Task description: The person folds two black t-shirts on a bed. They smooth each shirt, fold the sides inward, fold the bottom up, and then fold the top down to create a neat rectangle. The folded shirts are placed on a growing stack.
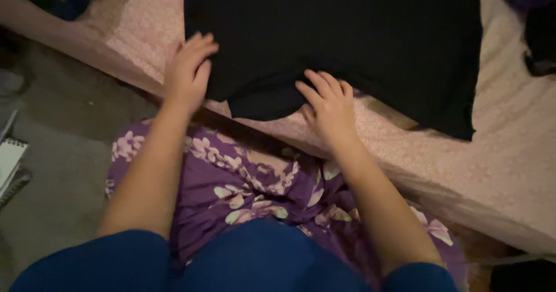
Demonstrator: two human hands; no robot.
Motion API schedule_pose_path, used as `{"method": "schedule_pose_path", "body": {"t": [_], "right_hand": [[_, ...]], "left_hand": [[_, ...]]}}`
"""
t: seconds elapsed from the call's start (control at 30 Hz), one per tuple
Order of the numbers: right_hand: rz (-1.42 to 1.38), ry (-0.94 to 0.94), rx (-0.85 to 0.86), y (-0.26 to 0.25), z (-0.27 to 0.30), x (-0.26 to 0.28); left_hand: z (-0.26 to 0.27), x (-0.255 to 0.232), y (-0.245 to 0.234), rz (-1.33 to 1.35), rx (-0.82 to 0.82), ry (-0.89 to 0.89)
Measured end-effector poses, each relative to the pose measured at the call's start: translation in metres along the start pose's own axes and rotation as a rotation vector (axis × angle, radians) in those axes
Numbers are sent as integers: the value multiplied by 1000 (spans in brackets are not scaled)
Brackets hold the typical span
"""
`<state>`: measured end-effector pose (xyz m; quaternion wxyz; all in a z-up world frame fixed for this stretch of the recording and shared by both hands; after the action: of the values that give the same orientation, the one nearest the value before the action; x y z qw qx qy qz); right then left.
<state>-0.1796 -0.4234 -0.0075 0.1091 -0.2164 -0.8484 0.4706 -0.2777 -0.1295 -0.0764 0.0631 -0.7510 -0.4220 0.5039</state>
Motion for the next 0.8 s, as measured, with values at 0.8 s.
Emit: {"method": "schedule_pose_path", "body": {"t": [0.8], "right_hand": [[-1736, 1075, 272, 120, 0, -158]], "left_hand": [[-2, 17, 19, -98, -208, -299]]}}
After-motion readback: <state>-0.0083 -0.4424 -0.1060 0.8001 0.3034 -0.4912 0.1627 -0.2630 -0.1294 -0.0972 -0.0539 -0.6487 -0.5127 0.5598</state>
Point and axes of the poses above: each hand's wrist, its own z-axis away from the middle knuckle, its own y-axis out of the palm, x = y × z, the point moved 3 cm from there along -z, towards the middle knuckle, and after that the axes turned 7 degrees about z, right-handed, at the moved point
